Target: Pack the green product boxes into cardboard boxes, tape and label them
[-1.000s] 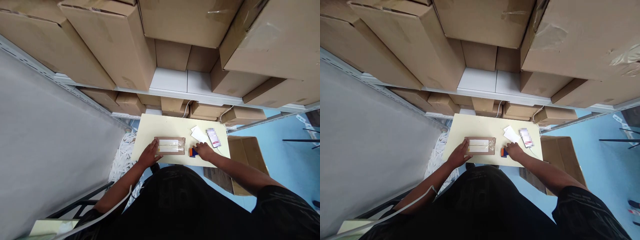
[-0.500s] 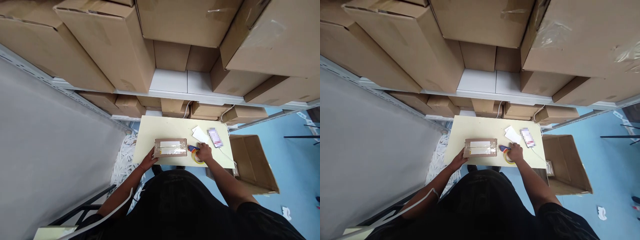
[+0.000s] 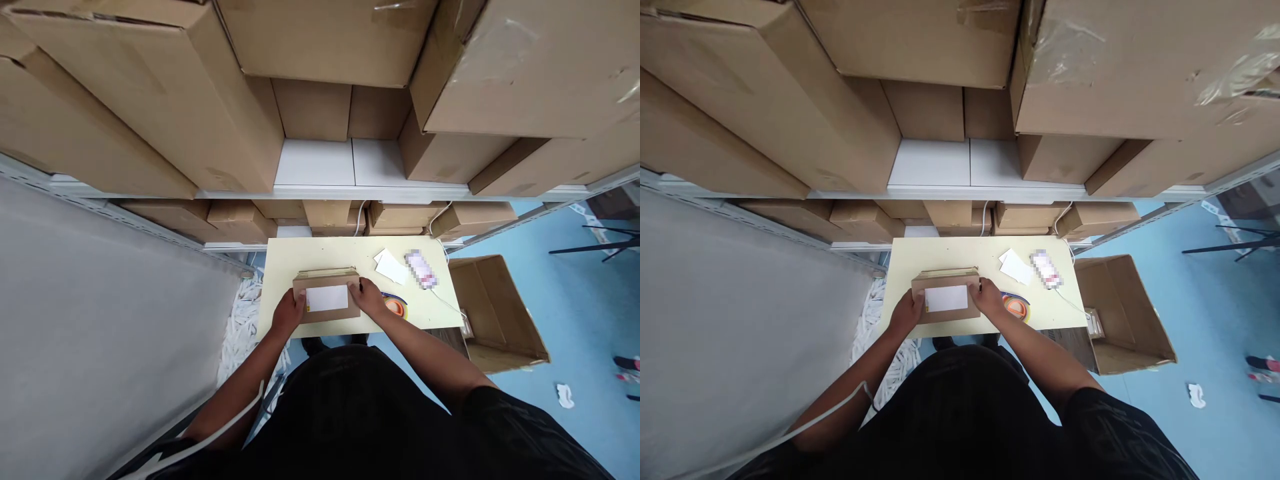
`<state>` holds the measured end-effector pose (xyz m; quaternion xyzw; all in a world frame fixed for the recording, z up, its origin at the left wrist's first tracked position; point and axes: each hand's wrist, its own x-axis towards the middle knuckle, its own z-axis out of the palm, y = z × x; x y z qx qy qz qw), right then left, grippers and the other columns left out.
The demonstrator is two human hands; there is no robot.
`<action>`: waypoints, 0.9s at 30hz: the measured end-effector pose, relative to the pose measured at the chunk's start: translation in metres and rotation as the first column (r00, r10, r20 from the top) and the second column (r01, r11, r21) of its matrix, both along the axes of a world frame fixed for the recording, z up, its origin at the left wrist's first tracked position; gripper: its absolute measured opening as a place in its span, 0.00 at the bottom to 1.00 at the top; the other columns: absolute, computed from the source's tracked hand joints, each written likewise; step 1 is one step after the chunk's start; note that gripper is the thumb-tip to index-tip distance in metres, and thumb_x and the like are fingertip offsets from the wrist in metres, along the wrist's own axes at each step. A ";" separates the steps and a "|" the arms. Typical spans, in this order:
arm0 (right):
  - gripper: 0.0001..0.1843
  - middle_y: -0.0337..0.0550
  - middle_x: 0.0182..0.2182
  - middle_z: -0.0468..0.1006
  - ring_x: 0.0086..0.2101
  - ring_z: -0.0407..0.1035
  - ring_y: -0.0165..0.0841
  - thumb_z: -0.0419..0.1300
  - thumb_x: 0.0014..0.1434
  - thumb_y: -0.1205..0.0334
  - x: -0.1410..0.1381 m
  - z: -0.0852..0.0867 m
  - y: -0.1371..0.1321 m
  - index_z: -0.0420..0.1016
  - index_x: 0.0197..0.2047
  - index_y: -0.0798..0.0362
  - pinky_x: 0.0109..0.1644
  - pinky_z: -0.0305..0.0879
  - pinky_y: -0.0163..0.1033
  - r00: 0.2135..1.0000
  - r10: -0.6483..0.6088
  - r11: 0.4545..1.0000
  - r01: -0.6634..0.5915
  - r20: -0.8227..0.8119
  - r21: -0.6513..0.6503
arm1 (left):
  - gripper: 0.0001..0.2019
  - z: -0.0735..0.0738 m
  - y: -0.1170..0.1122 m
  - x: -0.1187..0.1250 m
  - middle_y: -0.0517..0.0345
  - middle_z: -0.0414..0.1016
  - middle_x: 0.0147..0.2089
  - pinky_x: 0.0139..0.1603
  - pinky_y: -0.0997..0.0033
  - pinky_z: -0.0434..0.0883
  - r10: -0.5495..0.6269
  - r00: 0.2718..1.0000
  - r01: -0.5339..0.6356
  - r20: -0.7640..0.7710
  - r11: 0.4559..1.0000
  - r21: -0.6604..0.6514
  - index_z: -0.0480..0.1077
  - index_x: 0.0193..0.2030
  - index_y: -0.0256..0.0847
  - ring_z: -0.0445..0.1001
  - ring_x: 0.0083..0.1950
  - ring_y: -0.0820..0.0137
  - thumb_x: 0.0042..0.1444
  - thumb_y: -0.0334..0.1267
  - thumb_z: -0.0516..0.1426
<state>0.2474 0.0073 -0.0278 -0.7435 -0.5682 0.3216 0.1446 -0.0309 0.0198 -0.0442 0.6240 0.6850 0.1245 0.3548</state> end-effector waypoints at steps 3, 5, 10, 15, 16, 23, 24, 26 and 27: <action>0.24 0.49 0.36 0.80 0.37 0.73 0.37 0.51 0.72 0.43 -0.001 -0.004 0.024 0.77 0.41 0.54 0.37 0.59 0.36 0.998 -0.053 0.990 0.050 -0.018 -0.130 | 0.32 0.000 0.030 0.010 0.37 0.81 0.52 0.52 0.56 0.73 -0.053 0.985 0.027 -0.164 0.987 -0.159 0.74 0.52 0.37 0.79 0.56 0.49 0.70 0.60 0.40; 0.24 0.48 0.36 0.80 0.36 0.73 0.37 0.51 0.72 0.44 0.000 -0.008 0.028 0.78 0.42 0.54 0.37 0.59 0.36 0.995 -0.084 0.981 0.072 -0.061 -0.181 | 0.35 0.000 0.045 0.014 0.36 0.81 0.51 0.50 0.55 0.72 -0.096 0.970 0.037 -0.222 0.966 -0.255 0.75 0.50 0.36 0.79 0.55 0.47 0.70 0.62 0.38; 0.22 0.46 0.41 0.81 0.42 0.74 0.38 0.48 0.73 0.47 0.025 -0.013 -0.008 0.77 0.50 0.51 0.44 0.64 0.38 0.982 -0.042 0.996 0.028 -0.183 -0.080 | 0.29 0.017 0.049 0.021 0.34 0.75 0.59 0.57 0.50 0.69 -0.094 0.930 0.102 -0.356 0.995 0.003 0.69 0.61 0.34 0.73 0.60 0.46 0.68 0.56 0.47; 0.21 0.53 0.54 0.75 0.54 0.66 0.44 0.55 0.66 0.60 0.082 -0.015 -0.069 0.72 0.60 0.54 0.58 0.61 0.44 0.982 0.000 0.996 -0.016 0.189 0.084 | 0.19 0.044 0.029 0.045 0.41 0.73 0.60 0.65 0.48 0.63 -0.266 0.899 0.380 -0.347 0.867 0.321 0.73 0.59 0.40 0.68 0.62 0.49 0.64 0.43 0.55; 0.23 0.55 0.55 0.73 0.55 0.65 0.46 0.55 0.64 0.62 0.092 -0.017 -0.074 0.71 0.62 0.55 0.59 0.60 0.46 0.958 -0.002 0.997 -0.020 0.286 0.074 | 0.17 0.048 0.025 0.054 0.42 0.74 0.59 0.65 0.48 0.63 -0.314 0.893 0.417 -0.323 0.847 0.330 0.74 0.57 0.40 0.68 0.61 0.49 0.64 0.42 0.55; 0.17 0.57 0.49 0.76 0.50 0.69 0.46 0.57 0.65 0.65 0.126 -0.042 -0.044 0.73 0.56 0.58 0.51 0.63 0.45 0.866 0.324 0.934 -0.229 0.380 -0.274 | 0.13 0.064 0.005 0.133 0.51 0.79 0.42 0.47 0.63 0.71 -0.590 0.807 0.590 0.028 0.807 -0.028 0.74 0.41 0.44 0.77 0.46 0.61 0.68 0.42 0.50; 0.14 0.56 0.48 0.76 0.49 0.70 0.45 0.57 0.65 0.65 0.128 -0.044 -0.040 0.74 0.53 0.58 0.49 0.63 0.43 0.871 0.329 0.930 -0.234 0.364 -0.283 | 0.13 0.063 0.005 0.144 0.52 0.79 0.40 0.43 0.65 0.71 -0.534 0.842 0.540 0.079 0.833 -0.117 0.73 0.38 0.43 0.78 0.43 0.62 0.68 0.44 0.50; 0.13 0.55 0.49 0.77 0.47 0.72 0.43 0.57 0.65 0.63 0.130 -0.044 -0.041 0.73 0.51 0.57 0.47 0.65 0.41 0.895 0.280 0.949 -0.205 0.347 -0.237 | 0.17 0.059 0.005 0.163 0.54 0.78 0.34 0.35 0.66 0.70 -0.347 0.918 0.392 0.190 0.863 -0.319 0.71 0.37 0.43 0.79 0.35 0.64 0.69 0.50 0.48; 0.14 0.54 0.50 0.76 0.46 0.72 0.42 0.57 0.65 0.62 0.130 -0.042 -0.046 0.72 0.52 0.57 0.46 0.66 0.41 0.910 0.240 0.964 -0.182 0.339 -0.194 | 0.20 0.056 0.006 0.171 0.54 0.77 0.32 0.31 0.67 0.70 -0.227 0.944 0.311 0.240 0.851 -0.422 0.70 0.37 0.42 0.78 0.31 0.65 0.69 0.53 0.47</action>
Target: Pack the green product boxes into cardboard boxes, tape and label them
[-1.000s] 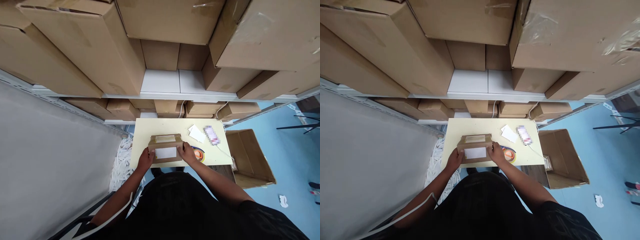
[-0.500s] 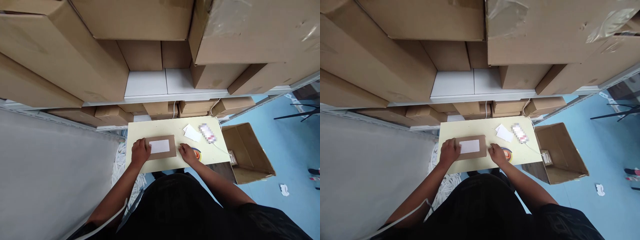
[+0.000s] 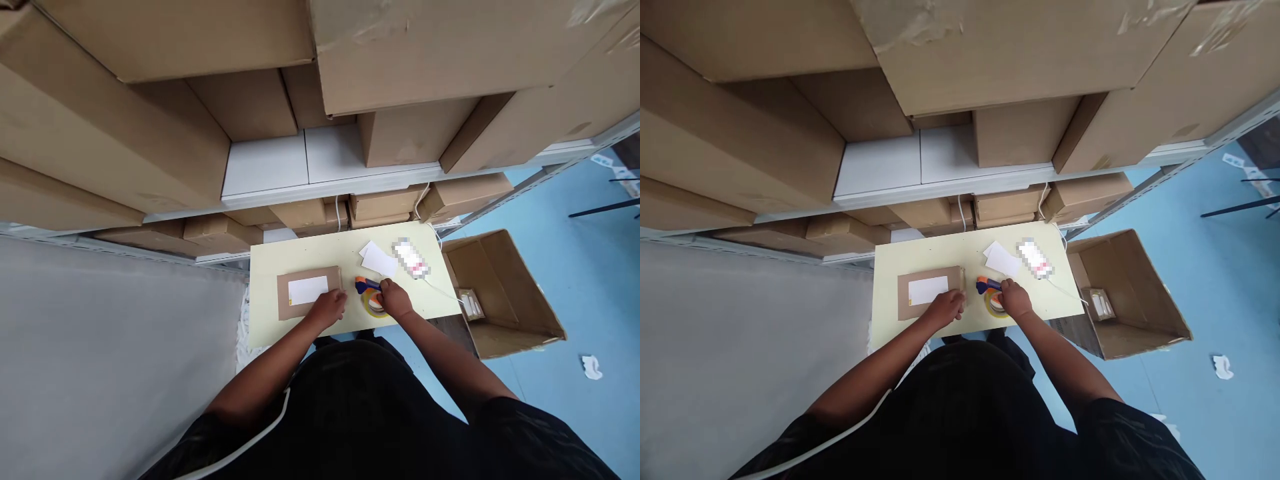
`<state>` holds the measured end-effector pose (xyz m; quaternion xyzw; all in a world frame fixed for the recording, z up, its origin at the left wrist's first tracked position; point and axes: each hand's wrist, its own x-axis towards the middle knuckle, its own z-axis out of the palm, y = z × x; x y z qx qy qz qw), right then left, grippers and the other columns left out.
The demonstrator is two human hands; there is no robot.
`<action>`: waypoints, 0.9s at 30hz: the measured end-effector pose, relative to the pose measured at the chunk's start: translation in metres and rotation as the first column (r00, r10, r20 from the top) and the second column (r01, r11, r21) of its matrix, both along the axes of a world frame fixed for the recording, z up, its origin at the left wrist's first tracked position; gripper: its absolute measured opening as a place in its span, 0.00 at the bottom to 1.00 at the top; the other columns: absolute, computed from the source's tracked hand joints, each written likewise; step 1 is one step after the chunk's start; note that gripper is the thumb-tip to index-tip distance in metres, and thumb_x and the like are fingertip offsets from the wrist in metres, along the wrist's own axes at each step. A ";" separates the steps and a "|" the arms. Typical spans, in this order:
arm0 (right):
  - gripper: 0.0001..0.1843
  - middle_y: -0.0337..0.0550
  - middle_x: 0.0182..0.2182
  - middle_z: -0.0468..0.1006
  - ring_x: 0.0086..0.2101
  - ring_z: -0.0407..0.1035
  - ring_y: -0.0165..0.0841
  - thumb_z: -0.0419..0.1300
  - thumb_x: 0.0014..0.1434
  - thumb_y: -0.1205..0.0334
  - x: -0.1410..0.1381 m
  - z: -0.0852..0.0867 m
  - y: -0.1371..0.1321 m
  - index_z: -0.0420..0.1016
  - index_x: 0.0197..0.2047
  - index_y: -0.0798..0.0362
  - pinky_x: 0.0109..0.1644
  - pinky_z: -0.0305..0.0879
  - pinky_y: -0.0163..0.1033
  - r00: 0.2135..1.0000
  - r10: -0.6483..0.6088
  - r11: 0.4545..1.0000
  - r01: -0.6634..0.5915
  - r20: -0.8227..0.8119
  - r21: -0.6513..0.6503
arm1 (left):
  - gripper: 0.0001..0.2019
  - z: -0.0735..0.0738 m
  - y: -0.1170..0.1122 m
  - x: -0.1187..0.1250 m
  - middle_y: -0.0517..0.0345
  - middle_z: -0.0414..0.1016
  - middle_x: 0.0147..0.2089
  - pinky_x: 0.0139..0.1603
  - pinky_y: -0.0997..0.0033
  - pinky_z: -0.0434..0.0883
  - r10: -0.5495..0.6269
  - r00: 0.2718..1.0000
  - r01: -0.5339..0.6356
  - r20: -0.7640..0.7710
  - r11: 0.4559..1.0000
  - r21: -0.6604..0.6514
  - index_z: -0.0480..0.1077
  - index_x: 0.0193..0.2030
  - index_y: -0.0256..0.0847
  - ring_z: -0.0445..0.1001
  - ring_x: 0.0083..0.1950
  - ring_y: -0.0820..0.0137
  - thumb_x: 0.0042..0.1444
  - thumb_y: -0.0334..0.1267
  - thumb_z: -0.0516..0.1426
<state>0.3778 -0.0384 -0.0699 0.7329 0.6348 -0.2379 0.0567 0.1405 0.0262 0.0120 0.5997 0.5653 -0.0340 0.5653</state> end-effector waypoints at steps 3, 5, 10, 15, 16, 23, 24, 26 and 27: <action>0.19 0.55 0.56 0.75 0.48 0.73 0.42 0.57 0.64 0.63 0.000 0.008 -0.023 0.69 0.58 0.57 0.51 0.69 0.42 0.994 -0.047 0.983 0.063 -0.094 0.174 | 0.24 -0.008 0.004 0.019 0.57 0.74 0.28 0.24 0.71 0.66 0.243 0.967 -0.217 0.071 0.941 -0.259 0.69 0.39 0.41 0.74 0.24 0.68 0.68 0.60 0.47; 0.23 0.56 0.59 0.74 0.52 0.71 0.43 0.56 0.62 0.65 -0.004 0.014 -0.038 0.67 0.61 0.57 0.57 0.68 0.45 0.988 -0.027 0.957 0.070 -0.153 0.281 | 0.22 -0.011 0.006 0.026 0.57 0.74 0.28 0.22 0.73 0.64 0.313 0.936 -0.259 0.161 0.922 -0.287 0.69 0.38 0.40 0.73 0.24 0.71 0.67 0.58 0.50; 0.27 0.54 0.58 0.75 0.54 0.70 0.44 0.56 0.60 0.69 -0.019 0.027 -0.056 0.68 0.62 0.56 0.61 0.67 0.48 0.979 -0.029 0.922 0.105 -0.204 0.373 | 0.15 -0.010 -0.004 0.028 0.57 0.75 0.29 0.22 0.76 0.63 0.342 0.914 -0.278 0.218 0.920 -0.275 0.68 0.35 0.39 0.71 0.23 0.75 0.67 0.48 0.53; 0.31 0.54 0.56 0.77 0.53 0.70 0.44 0.55 0.60 0.70 -0.042 0.041 -0.069 0.66 0.67 0.56 0.61 0.65 0.46 0.970 -0.102 0.935 0.170 -0.221 0.311 | 0.14 -0.004 0.013 0.016 0.52 0.79 0.33 0.29 0.73 0.70 -0.134 0.990 0.137 -0.050 0.989 0.059 0.73 0.38 0.39 0.77 0.30 0.70 0.69 0.41 0.50; 0.31 0.53 0.55 0.78 0.52 0.71 0.43 0.55 0.59 0.70 -0.048 0.041 -0.076 0.66 0.67 0.56 0.60 0.65 0.44 0.961 -0.162 0.935 0.222 -0.226 0.275 | 0.14 -0.002 0.025 0.015 0.51 0.80 0.34 0.33 0.72 0.71 -0.320 0.933 0.347 -0.167 0.922 0.174 0.74 0.38 0.39 0.79 0.34 0.68 0.69 0.40 0.50; 0.29 0.52 0.48 0.81 0.46 0.76 0.40 0.55 0.59 0.71 -0.107 0.032 -0.139 0.67 0.65 0.54 0.47 0.65 0.37 0.817 -0.563 0.826 0.560 -0.126 -0.058 | 0.07 -0.009 0.105 0.041 0.38 0.79 0.46 0.55 0.56 0.67 -0.550 0.734 0.670 -0.398 0.684 0.290 0.78 0.33 0.36 0.74 0.55 0.49 0.56 0.38 0.62; 0.28 0.51 0.48 0.82 0.46 0.76 0.40 0.55 0.60 0.71 -0.116 0.030 -0.142 0.68 0.64 0.54 0.45 0.64 0.37 0.809 -0.575 0.818 0.568 -0.118 -0.092 | 0.06 -0.013 0.106 0.045 0.37 0.79 0.47 0.57 0.54 0.66 -0.578 0.702 0.704 -0.415 0.649 0.287 0.78 0.32 0.36 0.72 0.57 0.48 0.54 0.37 0.64; 0.26 0.51 0.46 0.82 0.44 0.77 0.40 0.54 0.60 0.71 -0.131 0.028 -0.143 0.68 0.62 0.54 0.43 0.63 0.37 0.808 -0.579 0.814 0.563 -0.112 -0.146 | 0.04 -0.022 0.102 0.051 0.36 0.78 0.49 0.62 0.51 0.61 -0.616 0.649 0.756 -0.446 0.587 0.290 0.78 0.32 0.36 0.67 0.61 0.47 0.50 0.34 0.65; 0.25 0.51 0.45 0.82 0.44 0.77 0.40 0.54 0.60 0.71 -0.136 0.027 -0.141 0.69 0.61 0.54 0.43 0.63 0.37 0.814 -0.570 0.819 0.550 -0.115 -0.162 | 0.04 -0.027 0.100 0.052 0.36 0.77 0.50 0.63 0.49 0.59 -0.625 0.628 0.774 -0.463 0.562 0.291 0.78 0.32 0.36 0.64 0.62 0.47 0.49 0.33 0.65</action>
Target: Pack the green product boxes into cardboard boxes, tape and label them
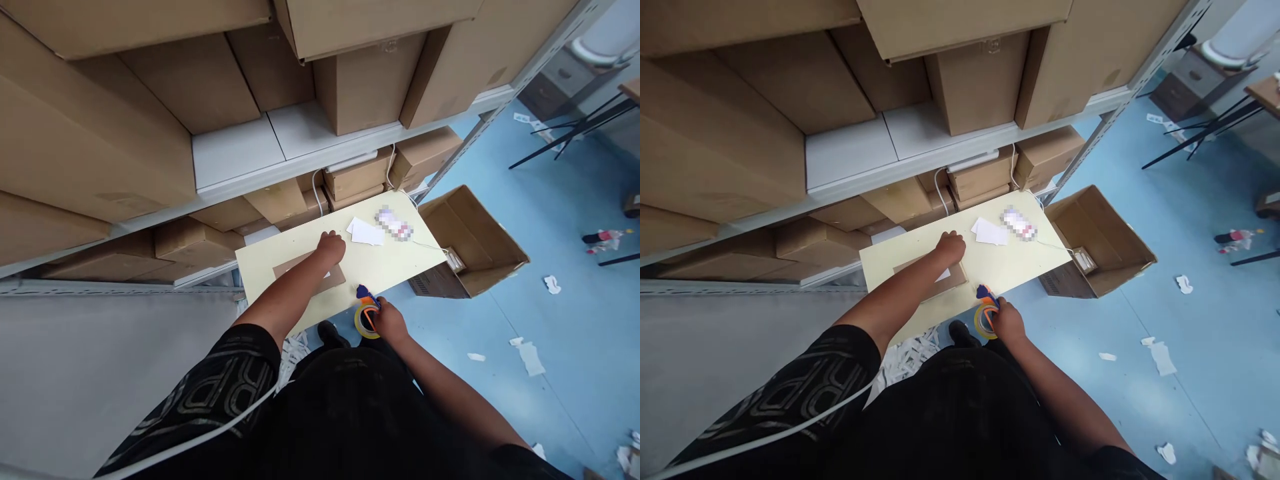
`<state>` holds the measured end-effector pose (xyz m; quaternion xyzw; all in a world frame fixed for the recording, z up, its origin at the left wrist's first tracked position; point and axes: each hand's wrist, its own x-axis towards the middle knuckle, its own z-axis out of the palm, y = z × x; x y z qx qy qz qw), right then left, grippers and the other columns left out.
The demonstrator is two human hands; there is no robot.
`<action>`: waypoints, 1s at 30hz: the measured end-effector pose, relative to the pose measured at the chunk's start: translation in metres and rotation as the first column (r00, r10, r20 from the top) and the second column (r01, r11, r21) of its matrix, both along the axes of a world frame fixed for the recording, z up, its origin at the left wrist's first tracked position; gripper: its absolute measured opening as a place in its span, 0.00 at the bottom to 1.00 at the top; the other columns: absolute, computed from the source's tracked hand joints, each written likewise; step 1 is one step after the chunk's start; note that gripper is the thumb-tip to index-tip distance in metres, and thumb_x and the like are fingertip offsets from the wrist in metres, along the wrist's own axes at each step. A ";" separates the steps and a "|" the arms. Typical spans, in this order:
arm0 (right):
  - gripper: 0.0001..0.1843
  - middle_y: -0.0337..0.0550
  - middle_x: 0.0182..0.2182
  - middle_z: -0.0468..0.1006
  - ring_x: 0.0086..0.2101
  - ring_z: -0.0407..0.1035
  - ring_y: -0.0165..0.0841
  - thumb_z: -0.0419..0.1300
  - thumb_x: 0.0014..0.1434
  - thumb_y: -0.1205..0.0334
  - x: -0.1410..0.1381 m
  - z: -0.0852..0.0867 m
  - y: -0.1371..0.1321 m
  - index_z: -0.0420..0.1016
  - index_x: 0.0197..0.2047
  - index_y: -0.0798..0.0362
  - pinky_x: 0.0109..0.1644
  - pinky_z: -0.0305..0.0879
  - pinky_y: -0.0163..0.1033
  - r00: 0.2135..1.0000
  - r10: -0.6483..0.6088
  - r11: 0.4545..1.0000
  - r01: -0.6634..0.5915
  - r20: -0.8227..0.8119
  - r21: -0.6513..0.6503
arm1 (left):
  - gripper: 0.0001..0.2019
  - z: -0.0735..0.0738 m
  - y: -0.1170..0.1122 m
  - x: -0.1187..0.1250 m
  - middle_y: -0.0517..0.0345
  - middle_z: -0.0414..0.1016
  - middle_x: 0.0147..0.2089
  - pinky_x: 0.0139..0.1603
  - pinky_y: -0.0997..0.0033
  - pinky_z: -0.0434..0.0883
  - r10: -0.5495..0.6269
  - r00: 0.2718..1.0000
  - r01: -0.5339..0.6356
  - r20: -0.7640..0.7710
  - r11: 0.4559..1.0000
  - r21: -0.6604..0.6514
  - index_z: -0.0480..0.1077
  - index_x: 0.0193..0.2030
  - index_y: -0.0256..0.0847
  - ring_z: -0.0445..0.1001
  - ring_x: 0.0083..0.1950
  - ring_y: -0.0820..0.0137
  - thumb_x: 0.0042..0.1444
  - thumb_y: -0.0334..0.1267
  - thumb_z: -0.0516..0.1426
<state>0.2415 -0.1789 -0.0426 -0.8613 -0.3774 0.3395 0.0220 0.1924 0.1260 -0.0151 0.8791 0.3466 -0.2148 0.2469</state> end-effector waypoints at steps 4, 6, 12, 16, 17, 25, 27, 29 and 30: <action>0.25 0.50 0.46 0.82 0.46 0.76 0.40 0.54 0.59 0.73 -0.011 -0.008 0.009 0.68 0.60 0.54 0.42 0.62 0.36 0.997 0.064 0.998 -0.065 -0.044 -0.007 | 0.10 -0.018 -0.005 0.001 0.34 0.76 0.52 0.60 0.46 0.61 -0.010 0.997 0.013 -0.078 0.999 0.036 0.79 0.39 0.36 0.62 0.62 0.45 0.47 0.31 0.64; 0.25 0.50 0.47 0.81 0.46 0.76 0.39 0.55 0.58 0.73 -0.011 -0.014 0.011 0.68 0.60 0.53 0.42 0.62 0.36 0.995 0.082 0.997 -0.083 -0.056 -0.003 | 0.14 -0.026 -0.004 0.001 0.32 0.75 0.52 0.57 0.47 0.65 0.023 0.993 -0.019 -0.119 0.999 0.039 0.79 0.44 0.35 0.64 0.61 0.45 0.48 0.34 0.64; 0.23 0.51 0.47 0.81 0.46 0.76 0.39 0.55 0.59 0.72 -0.005 -0.024 0.009 0.68 0.58 0.55 0.44 0.62 0.36 0.989 0.123 0.992 -0.120 -0.078 0.037 | 0.24 -0.038 -0.001 0.005 0.30 0.74 0.54 0.57 0.46 0.66 0.117 0.980 -0.112 -0.163 0.993 0.038 0.77 0.52 0.35 0.65 0.62 0.41 0.48 0.40 0.66; 0.26 0.52 0.48 0.82 0.47 0.76 0.40 0.56 0.59 0.71 -0.005 -0.027 0.013 0.67 0.61 0.55 0.44 0.63 0.36 0.981 0.137 0.990 -0.132 -0.136 0.050 | 0.35 -0.034 -0.005 0.001 0.33 0.68 0.64 0.59 0.44 0.66 0.136 0.983 -0.128 -0.123 0.989 0.067 0.67 0.67 0.40 0.62 0.66 0.43 0.50 0.35 0.64; 0.27 0.51 0.48 0.82 0.47 0.77 0.41 0.56 0.58 0.71 -0.006 -0.027 0.014 0.67 0.61 0.55 0.43 0.64 0.36 0.978 0.138 0.990 -0.133 -0.158 0.044 | 0.39 -0.032 -0.006 -0.001 0.34 0.64 0.68 0.60 0.44 0.66 0.138 0.986 -0.131 -0.096 0.988 0.076 0.62 0.71 0.42 0.61 0.67 0.44 0.50 0.33 0.63; 0.24 0.50 0.46 0.83 0.45 0.78 0.42 0.57 0.58 0.71 -0.007 -0.033 0.038 0.69 0.58 0.52 0.40 0.63 0.37 0.961 0.167 0.986 -0.163 -0.223 0.035 | 0.29 -0.006 0.000 -0.073 0.43 0.55 0.77 0.74 0.36 0.48 0.351 0.927 -0.372 0.132 0.906 0.203 0.64 0.69 0.43 0.44 0.79 0.46 0.67 0.55 0.50; 0.23 0.50 0.46 0.83 0.45 0.78 0.42 0.57 0.59 0.70 -0.003 -0.032 0.049 0.69 0.58 0.52 0.40 0.64 0.38 0.963 0.166 0.986 -0.163 -0.212 0.034 | 0.32 0.000 -0.001 -0.117 0.41 0.54 0.78 0.74 0.46 0.54 0.432 0.895 -0.445 0.110 0.885 0.139 0.63 0.70 0.40 0.48 0.79 0.50 0.68 0.58 0.47; 0.22 0.51 0.46 0.83 0.46 0.78 0.42 0.57 0.60 0.69 0.004 -0.029 0.063 0.69 0.58 0.52 0.40 0.64 0.38 0.966 0.163 0.987 -0.160 -0.198 0.032 | 0.34 0.004 -0.011 -0.164 0.41 0.51 0.79 0.74 0.58 0.57 0.394 0.909 -0.404 0.138 0.913 0.052 0.61 0.72 0.36 0.52 0.79 0.56 0.67 0.56 0.49; 0.22 0.51 0.46 0.83 0.46 0.78 0.42 0.57 0.60 0.68 0.008 -0.027 0.072 0.69 0.58 0.52 0.40 0.65 0.38 0.968 0.165 0.986 -0.162 -0.190 0.028 | 0.38 0.006 -0.020 -0.186 0.43 0.46 0.81 0.74 0.61 0.58 0.338 0.926 -0.348 0.168 0.937 0.028 0.58 0.74 0.38 0.52 0.79 0.56 0.64 0.58 0.54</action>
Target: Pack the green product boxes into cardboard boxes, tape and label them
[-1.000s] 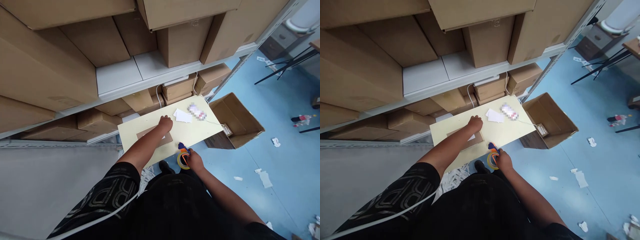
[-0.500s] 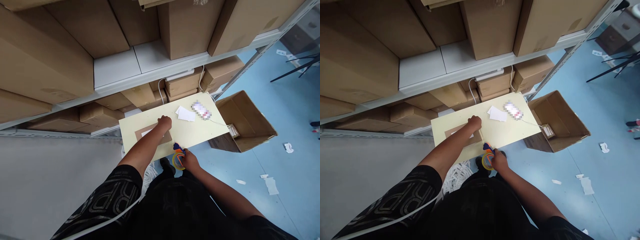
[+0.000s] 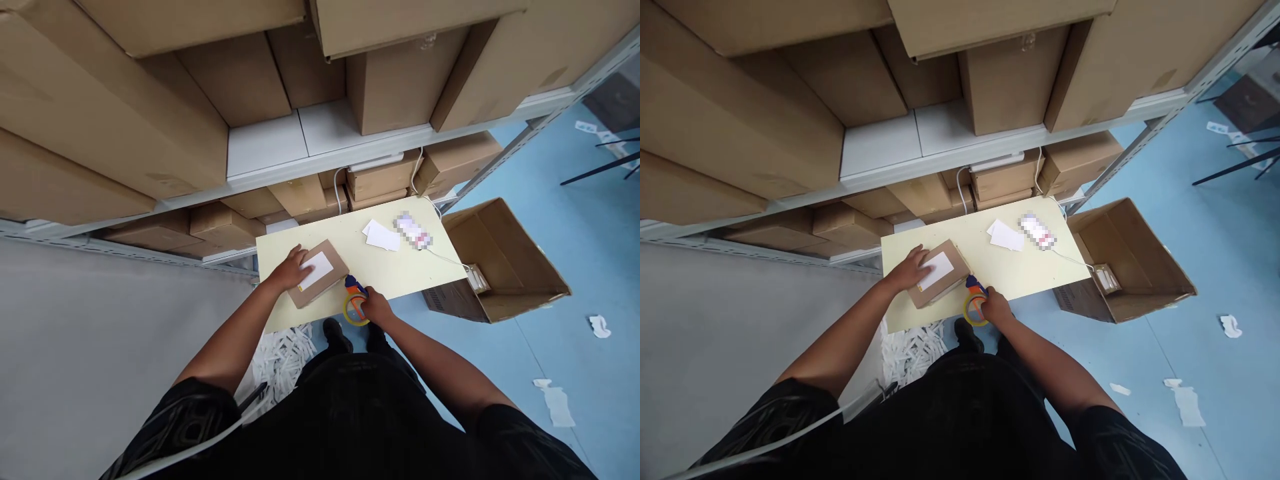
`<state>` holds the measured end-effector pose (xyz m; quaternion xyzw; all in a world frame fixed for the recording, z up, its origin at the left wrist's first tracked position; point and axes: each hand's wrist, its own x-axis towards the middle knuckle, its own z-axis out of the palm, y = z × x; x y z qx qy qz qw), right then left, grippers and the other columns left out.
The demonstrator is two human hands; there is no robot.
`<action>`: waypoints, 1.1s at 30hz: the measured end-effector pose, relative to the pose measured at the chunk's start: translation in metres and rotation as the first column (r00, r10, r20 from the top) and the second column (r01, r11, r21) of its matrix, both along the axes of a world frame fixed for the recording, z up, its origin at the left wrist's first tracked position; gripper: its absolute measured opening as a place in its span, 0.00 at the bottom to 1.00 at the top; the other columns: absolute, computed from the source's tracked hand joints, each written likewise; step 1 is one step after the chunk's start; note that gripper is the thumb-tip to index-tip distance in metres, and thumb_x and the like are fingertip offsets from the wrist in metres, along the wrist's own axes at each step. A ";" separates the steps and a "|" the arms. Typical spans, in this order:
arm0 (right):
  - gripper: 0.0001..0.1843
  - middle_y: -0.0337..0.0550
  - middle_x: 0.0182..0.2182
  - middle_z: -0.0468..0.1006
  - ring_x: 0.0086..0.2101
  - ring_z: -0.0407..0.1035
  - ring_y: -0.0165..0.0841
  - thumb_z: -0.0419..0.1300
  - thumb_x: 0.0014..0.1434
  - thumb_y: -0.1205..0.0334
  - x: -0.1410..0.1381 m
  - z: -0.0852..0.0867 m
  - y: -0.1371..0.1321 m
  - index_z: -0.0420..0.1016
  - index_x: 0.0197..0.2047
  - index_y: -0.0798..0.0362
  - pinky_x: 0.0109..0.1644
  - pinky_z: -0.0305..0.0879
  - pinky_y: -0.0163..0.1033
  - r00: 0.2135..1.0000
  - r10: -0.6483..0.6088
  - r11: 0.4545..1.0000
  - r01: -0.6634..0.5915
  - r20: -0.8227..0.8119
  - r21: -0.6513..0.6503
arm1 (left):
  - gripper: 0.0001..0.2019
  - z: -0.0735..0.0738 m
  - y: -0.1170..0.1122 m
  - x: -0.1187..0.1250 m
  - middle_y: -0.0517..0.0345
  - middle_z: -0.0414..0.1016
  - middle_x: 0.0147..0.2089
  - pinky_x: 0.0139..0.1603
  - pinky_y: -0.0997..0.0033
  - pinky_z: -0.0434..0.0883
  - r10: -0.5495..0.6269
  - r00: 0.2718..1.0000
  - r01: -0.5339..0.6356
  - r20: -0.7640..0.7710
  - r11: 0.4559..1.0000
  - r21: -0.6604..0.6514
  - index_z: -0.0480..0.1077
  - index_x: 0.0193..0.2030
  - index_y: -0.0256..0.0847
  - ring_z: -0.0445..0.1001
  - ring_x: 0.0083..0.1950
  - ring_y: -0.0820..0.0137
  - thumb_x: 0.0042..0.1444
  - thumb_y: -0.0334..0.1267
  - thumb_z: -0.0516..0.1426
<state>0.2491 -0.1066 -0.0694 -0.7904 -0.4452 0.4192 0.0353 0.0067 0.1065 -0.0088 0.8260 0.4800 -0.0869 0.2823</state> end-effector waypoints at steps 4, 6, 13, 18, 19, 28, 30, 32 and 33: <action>0.22 0.53 0.47 0.82 0.46 0.78 0.43 0.59 0.60 0.66 0.013 0.009 0.045 0.70 0.58 0.52 0.39 0.65 0.37 0.995 0.096 0.995 -0.095 0.036 -0.019 | 0.57 0.005 -0.054 -0.053 0.44 0.36 0.82 0.75 0.57 0.57 -0.261 0.965 0.259 0.033 0.965 0.038 0.52 0.78 0.44 0.47 0.80 0.50 0.45 0.59 0.70; 0.23 0.53 0.47 0.82 0.46 0.78 0.44 0.60 0.59 0.66 0.016 0.011 0.069 0.70 0.59 0.52 0.39 0.65 0.38 0.985 0.165 0.986 -0.165 0.040 -0.023 | 0.58 0.003 -0.080 -0.056 0.45 0.41 0.82 0.77 0.46 0.49 -0.318 0.948 0.316 -0.008 0.939 0.139 0.54 0.78 0.48 0.40 0.81 0.45 0.42 0.59 0.72; 0.30 0.52 0.45 0.82 0.43 0.78 0.43 0.63 0.56 0.69 0.027 0.015 0.109 0.68 0.63 0.52 0.37 0.65 0.37 0.960 0.279 0.960 -0.277 0.039 -0.047 | 0.56 -0.019 -0.120 -0.031 0.41 0.42 0.81 0.78 0.42 0.33 -0.209 0.978 0.209 -0.027 0.948 0.241 0.49 0.79 0.42 0.37 0.81 0.45 0.50 0.63 0.66; 0.31 0.51 0.46 0.83 0.43 0.78 0.41 0.61 0.57 0.71 0.042 0.021 0.040 0.67 0.64 0.52 0.38 0.66 0.36 0.958 0.285 0.956 -0.282 0.032 -0.076 | 0.56 -0.027 -0.122 -0.017 0.41 0.41 0.81 0.78 0.43 0.31 -0.095 0.995 0.085 0.023 0.957 0.277 0.46 0.80 0.39 0.37 0.82 0.47 0.52 0.63 0.64; 0.31 0.49 0.45 0.83 0.43 0.78 0.40 0.61 0.57 0.71 0.039 0.019 0.017 0.67 0.64 0.52 0.39 0.66 0.36 0.965 0.262 0.963 -0.262 -0.009 -0.061 | 0.56 -0.028 -0.123 -0.011 0.40 0.41 0.81 0.78 0.42 0.31 -0.058 0.998 0.047 0.033 0.958 0.283 0.45 0.80 0.38 0.36 0.82 0.47 0.53 0.63 0.64; 0.25 0.50 0.48 0.83 0.46 0.78 0.39 0.59 0.60 0.69 0.008 0.004 -0.007 0.67 0.61 0.54 0.44 0.68 0.35 0.999 0.043 0.999 -0.043 -0.025 0.003 | 0.55 -0.019 -0.151 0.038 0.29 0.43 0.80 0.73 0.34 0.47 0.159 0.987 -0.152 -0.017 0.963 0.221 0.48 0.79 0.33 0.40 0.79 0.34 0.55 0.68 0.59; 0.25 0.52 0.49 0.82 0.46 0.78 0.41 0.59 0.61 0.68 0.025 0.009 0.034 0.67 0.62 0.54 0.42 0.67 0.36 0.983 0.180 0.984 -0.179 0.047 -0.022 | 0.52 -0.013 -0.148 0.023 0.32 0.51 0.78 0.73 0.37 0.49 0.055 0.998 -0.050 -0.023 0.982 0.183 0.54 0.78 0.38 0.48 0.77 0.34 0.54 0.67 0.61; 0.27 0.52 0.49 0.82 0.47 0.77 0.43 0.60 0.59 0.69 0.042 0.013 0.074 0.68 0.62 0.52 0.42 0.66 0.37 0.950 0.304 0.953 -0.303 0.068 -0.032 | 0.48 -0.011 -0.138 0.005 0.39 0.53 0.78 0.76 0.38 0.43 -0.093 0.996 0.093 -0.013 0.976 0.198 0.58 0.76 0.45 0.48 0.78 0.37 0.53 0.64 0.64; 0.29 0.51 0.50 0.82 0.48 0.77 0.43 0.61 0.57 0.70 0.048 0.014 0.091 0.68 0.63 0.51 0.42 0.66 0.37 0.943 0.327 0.945 -0.325 0.064 -0.029 | 0.47 -0.012 -0.131 -0.004 0.43 0.51 0.79 0.76 0.36 0.39 -0.136 0.991 0.137 -0.020 0.965 0.225 0.58 0.76 0.49 0.45 0.79 0.38 0.53 0.63 0.65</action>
